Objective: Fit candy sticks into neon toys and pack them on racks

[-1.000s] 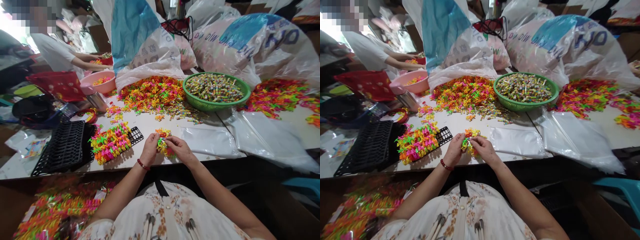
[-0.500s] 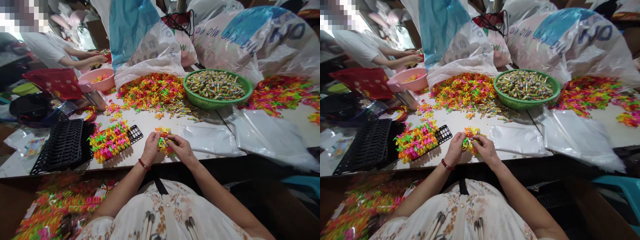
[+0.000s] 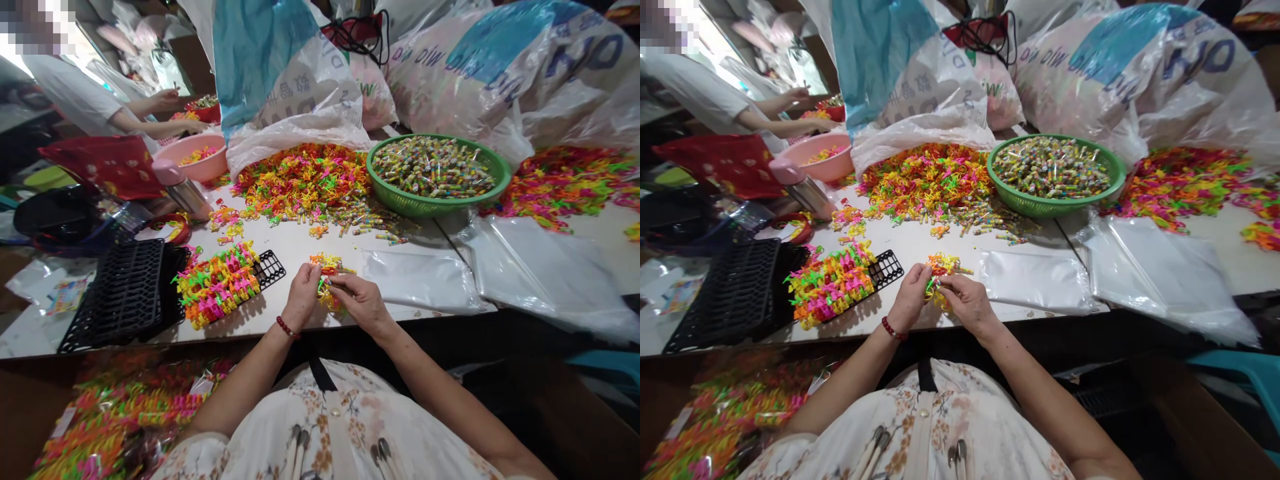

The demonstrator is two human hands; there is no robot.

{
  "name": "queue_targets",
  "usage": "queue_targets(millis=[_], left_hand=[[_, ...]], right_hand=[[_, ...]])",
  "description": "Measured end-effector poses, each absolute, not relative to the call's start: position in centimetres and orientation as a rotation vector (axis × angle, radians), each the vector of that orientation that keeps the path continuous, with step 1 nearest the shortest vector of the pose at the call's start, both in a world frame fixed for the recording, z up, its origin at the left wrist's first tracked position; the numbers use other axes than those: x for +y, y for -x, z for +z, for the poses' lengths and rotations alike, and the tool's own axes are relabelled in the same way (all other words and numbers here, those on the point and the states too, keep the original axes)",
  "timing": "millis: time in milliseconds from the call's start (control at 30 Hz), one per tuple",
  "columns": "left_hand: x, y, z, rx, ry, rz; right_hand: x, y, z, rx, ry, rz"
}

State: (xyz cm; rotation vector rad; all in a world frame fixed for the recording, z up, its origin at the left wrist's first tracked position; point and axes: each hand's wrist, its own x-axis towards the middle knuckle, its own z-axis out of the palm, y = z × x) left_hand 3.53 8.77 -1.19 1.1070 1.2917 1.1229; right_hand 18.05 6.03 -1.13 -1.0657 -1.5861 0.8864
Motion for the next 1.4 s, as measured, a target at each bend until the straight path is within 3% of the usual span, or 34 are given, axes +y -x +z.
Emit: queue_targets(millis=[333, 533, 700, 1000, 1400], left_hand=[[10.5, -3.3, -2.5, 1.475, -1.285, 1.124], [18.1, -2.4, -1.4, 1.849, -1.713, 0.916], [23.3, -3.8, -2.5, 1.656, -1.818, 0.905], [22.9, -3.7, -3.8, 1.578, -1.212, 1.077], [16.0, -2.2, -1.2, 1.285, -0.659, 1.149]], right_hand=[[7.3, -17.0, -0.6, -1.685, 1.136, 0.81], [11.6, -19.4, -0.2, -1.899, 1.281, 0.376], [15.9, -23.5, -0.6, -2.069, 1.478, 0.129], [22.0, -22.9, -1.2, -2.514, 1.581, 0.037], [23.5, -21.1, -1.4, -2.474, 1.542, 0.005]])
